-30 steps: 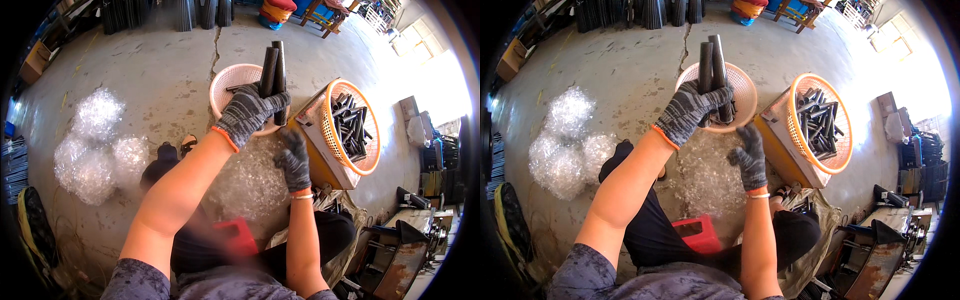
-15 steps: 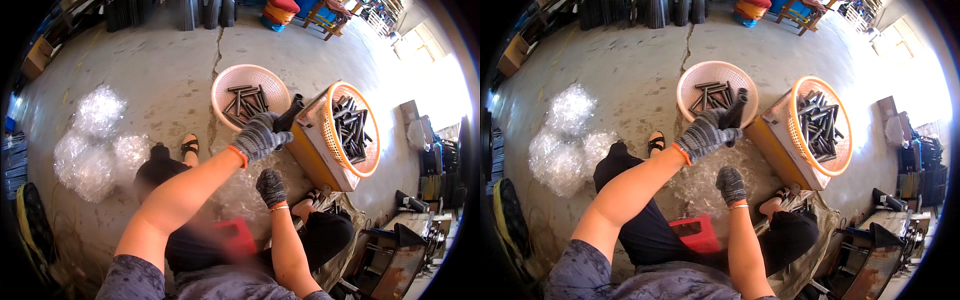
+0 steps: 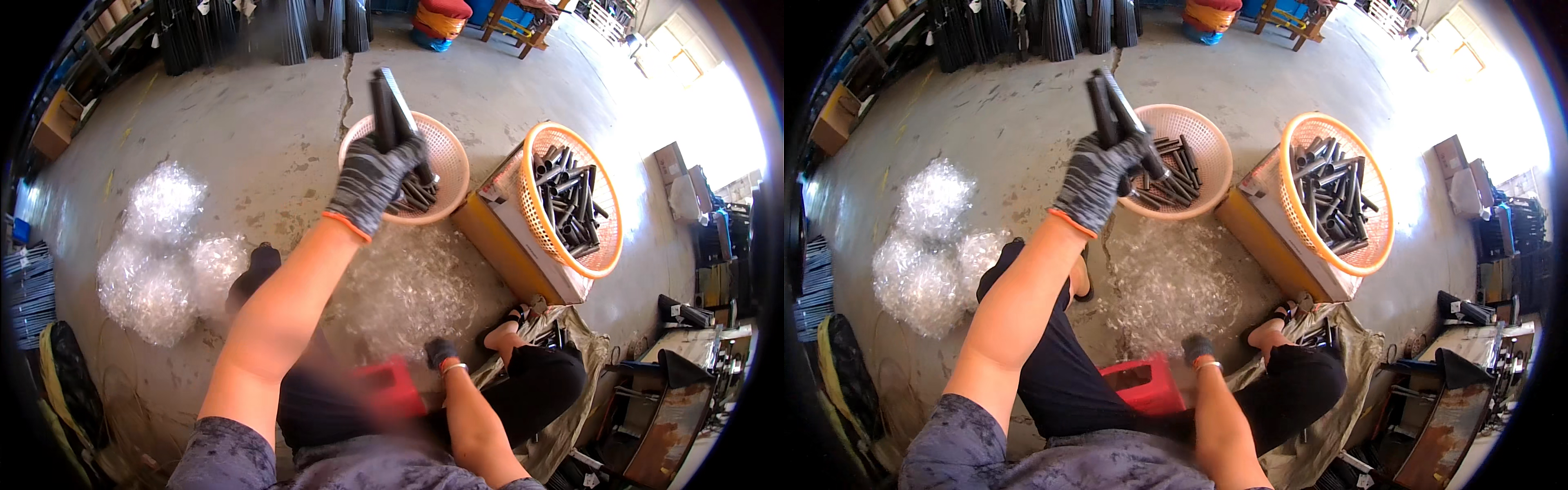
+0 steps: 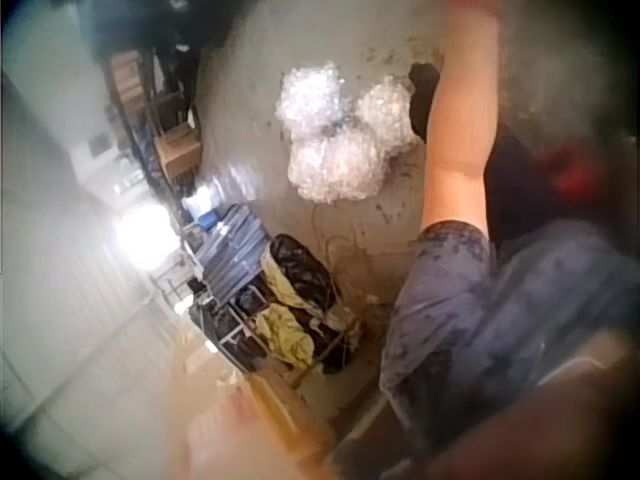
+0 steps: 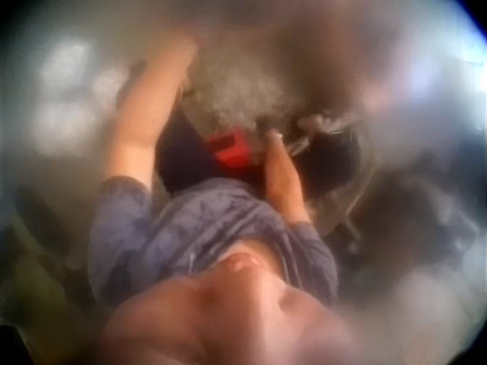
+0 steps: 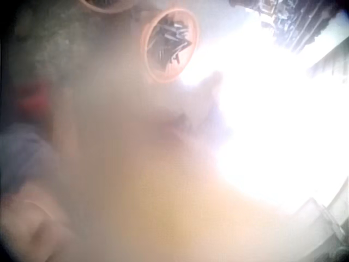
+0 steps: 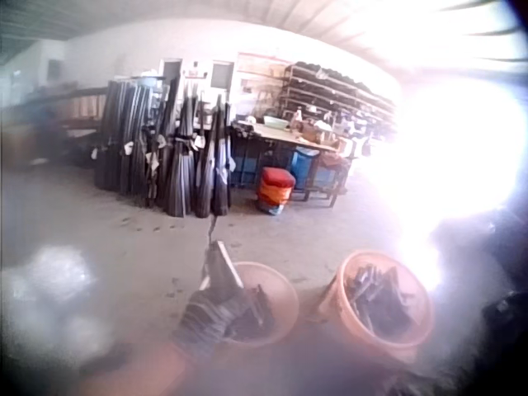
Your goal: The person picks up metal tubes from a pink basket, holds them together, and places them into an orange basket. They then move a bundle of bubble wrap and hold a mobile phone.
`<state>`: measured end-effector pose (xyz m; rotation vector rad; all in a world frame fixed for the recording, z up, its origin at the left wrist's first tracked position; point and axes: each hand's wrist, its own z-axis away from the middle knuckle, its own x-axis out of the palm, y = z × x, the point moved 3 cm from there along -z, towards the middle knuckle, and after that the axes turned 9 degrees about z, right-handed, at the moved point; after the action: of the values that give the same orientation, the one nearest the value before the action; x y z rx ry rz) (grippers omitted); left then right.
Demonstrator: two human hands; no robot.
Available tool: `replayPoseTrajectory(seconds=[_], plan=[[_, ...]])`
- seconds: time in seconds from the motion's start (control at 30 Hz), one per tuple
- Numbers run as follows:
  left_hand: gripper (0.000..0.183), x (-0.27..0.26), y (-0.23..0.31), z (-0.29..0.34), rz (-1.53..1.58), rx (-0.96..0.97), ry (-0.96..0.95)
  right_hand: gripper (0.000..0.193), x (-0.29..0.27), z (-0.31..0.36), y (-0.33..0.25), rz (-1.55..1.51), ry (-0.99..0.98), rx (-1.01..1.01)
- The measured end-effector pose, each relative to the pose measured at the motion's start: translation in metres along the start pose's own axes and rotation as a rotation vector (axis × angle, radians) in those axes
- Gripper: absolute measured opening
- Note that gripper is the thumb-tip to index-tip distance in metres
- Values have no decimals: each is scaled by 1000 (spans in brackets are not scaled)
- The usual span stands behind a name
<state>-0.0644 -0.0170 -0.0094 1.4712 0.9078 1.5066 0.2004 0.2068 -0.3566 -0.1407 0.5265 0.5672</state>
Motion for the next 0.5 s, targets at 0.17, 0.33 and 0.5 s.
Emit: replayPoseTrajectory(seconds=[0.17,0.33,0.5], plan=[[21,12,-11,5,53,-50,-171,43,-138,46,68,-1924,807,17],[20,18,-4,11,-16,-69,-206,65,-310,135,62,-1944,1095,-810],[23,9,-5,-2,3,0,-142,40,-311,121,6,-1986,788,-834]])
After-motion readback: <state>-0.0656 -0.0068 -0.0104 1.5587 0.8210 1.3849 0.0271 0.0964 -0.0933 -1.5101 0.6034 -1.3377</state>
